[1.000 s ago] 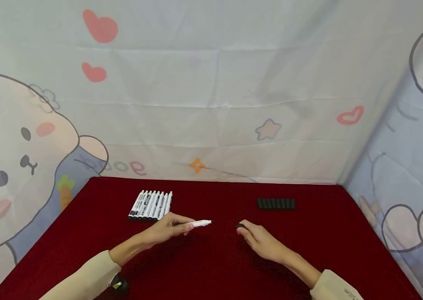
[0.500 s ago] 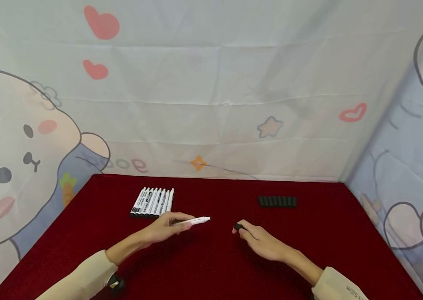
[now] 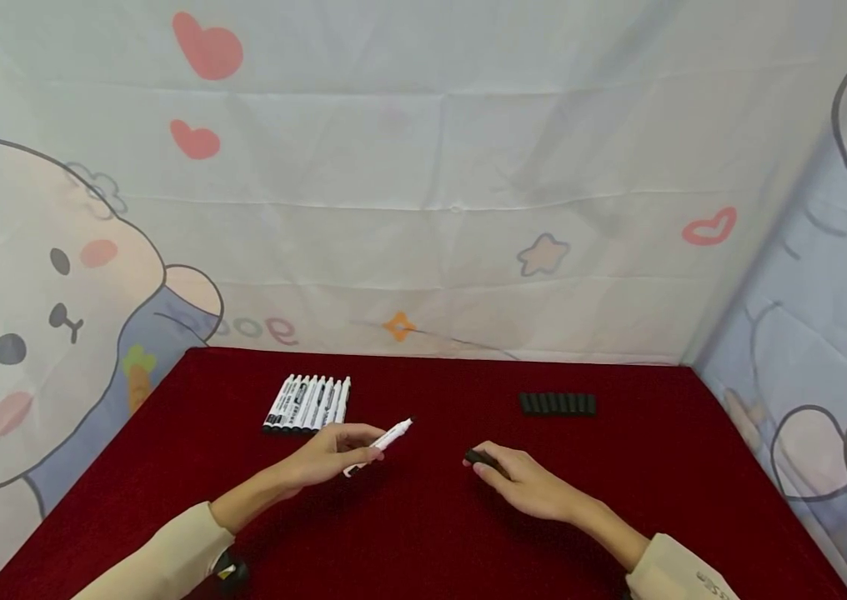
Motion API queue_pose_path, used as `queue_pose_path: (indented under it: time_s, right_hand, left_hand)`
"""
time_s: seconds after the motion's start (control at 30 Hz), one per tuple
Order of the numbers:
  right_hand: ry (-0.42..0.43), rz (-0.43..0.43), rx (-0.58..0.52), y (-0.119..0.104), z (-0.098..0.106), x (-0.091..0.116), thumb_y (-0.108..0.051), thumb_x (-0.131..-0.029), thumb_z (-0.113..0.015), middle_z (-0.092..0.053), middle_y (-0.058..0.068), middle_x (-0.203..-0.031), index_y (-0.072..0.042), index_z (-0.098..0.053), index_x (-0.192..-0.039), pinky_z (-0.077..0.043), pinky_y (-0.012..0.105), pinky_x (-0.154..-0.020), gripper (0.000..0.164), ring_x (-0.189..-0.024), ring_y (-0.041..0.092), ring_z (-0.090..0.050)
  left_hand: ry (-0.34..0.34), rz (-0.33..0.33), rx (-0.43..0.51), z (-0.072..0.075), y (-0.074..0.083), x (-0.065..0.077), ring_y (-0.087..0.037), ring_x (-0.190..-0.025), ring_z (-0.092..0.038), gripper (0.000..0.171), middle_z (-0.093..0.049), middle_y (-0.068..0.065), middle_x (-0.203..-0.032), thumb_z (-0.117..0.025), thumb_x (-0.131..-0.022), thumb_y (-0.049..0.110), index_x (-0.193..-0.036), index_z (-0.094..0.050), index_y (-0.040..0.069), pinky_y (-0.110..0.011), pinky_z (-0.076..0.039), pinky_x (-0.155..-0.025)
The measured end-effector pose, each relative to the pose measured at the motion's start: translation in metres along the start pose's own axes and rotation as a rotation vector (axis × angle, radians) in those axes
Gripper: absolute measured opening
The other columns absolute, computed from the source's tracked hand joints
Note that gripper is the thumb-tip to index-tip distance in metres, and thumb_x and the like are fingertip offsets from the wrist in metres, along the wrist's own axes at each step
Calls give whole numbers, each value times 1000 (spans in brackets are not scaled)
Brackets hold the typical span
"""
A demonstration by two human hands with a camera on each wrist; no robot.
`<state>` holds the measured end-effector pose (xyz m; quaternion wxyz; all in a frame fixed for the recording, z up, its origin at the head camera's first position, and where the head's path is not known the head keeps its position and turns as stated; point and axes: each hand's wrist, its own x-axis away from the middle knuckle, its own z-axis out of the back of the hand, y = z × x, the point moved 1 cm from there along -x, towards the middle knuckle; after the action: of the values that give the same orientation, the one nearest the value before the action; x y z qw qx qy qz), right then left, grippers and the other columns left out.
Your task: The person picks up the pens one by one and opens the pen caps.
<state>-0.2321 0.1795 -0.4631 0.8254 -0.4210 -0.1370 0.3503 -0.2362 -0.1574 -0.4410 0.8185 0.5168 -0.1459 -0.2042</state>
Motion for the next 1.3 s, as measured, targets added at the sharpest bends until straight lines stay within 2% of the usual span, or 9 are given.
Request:
queue_pose_path:
  time_s: [0.07, 0.13, 0.37, 0.57, 0.7, 0.83, 1.13, 1.3]
  right_hand:
    - [-17, 11, -31, 1, 1, 1, -26, -112, -40, -65, 15, -107, -2, -53, -138, -54, 22, -70, 37, -81, 1, -56]
    - [-33, 21, -57, 2, 1, 1, -24, -112, -41, -61, 16, -94, -1, -53, -138, -51, 23, -61, 36, -69, 0, -50]
    - [-59, 38, -88, 6, 4, 7, -18, -111, -44, -63, 11, -76, -3, -54, -137, -51, 26, -48, 32, -62, 4, -55]
    - [-39, 44, -81, 8, 6, 13, -17, -110, -45, -63, 14, -86, -5, -55, -135, -53, 27, -54, 29, -67, 9, -58]
    - [-29, 41, -66, 9, 8, 15, -19, -110, -47, -61, 15, -93, -6, -56, -133, -54, 27, -57, 28, -72, 10, -59]
    - [-37, 49, -71, 10, 9, 16, -18, -110, -46, -61, 16, -89, -4, -56, -133, -54, 26, -59, 28, -72, 12, -60]
    - [-60, 58, -78, 15, 10, 18, -18, -110, -46, -63, 14, -94, -5, -57, -132, -54, 26, -60, 28, -73, 9, -59]
    - [-67, 48, -72, 17, 11, 21, -19, -110, -46, -65, 14, -94, -5, -58, -132, -54, 26, -60, 28, -72, 7, -60]
  left_hand:
    - [3, 4, 5, 1, 0, 0, -28, -98, -69, 33, -74, -21, -112, -65, -100, 16, -129, -67, 1, -21, -52, -74]
    - [8, 17, 16, 1, 0, 1, -26, -99, -71, 33, -74, -21, -112, -65, -100, 16, -129, -66, -1, -21, -52, -76]
    - [45, 54, 118, 2, -1, 3, -12, -84, -69, 38, -71, -28, -113, -66, -100, 16, -129, -61, -8, -30, -59, -71]
    - [88, 80, 144, 4, -3, 6, -15, -93, -68, 43, -69, -21, -114, -67, -100, 20, -134, -59, -6, -39, -63, -75]
    - [111, 84, 171, 6, -10, 7, -13, -94, -67, 52, -69, -19, -114, -68, -99, 21, -141, -54, -6, -36, -63, -73]
    - [133, 81, 197, 11, -12, 9, -11, -91, -67, 57, -70, -17, -112, -69, -98, 21, -144, -50, -6, -35, -63, -69]
    - [210, 117, 203, 27, -14, 10, -16, -98, -70, 56, -69, -11, -112, -72, -97, 25, -143, -53, 1, -33, -62, -65]
    - [242, 144, 213, 31, -14, 8, -14, -97, -70, 55, -70, -7, -109, -72, -97, 24, -142, -54, 0, -30, -60, -62]
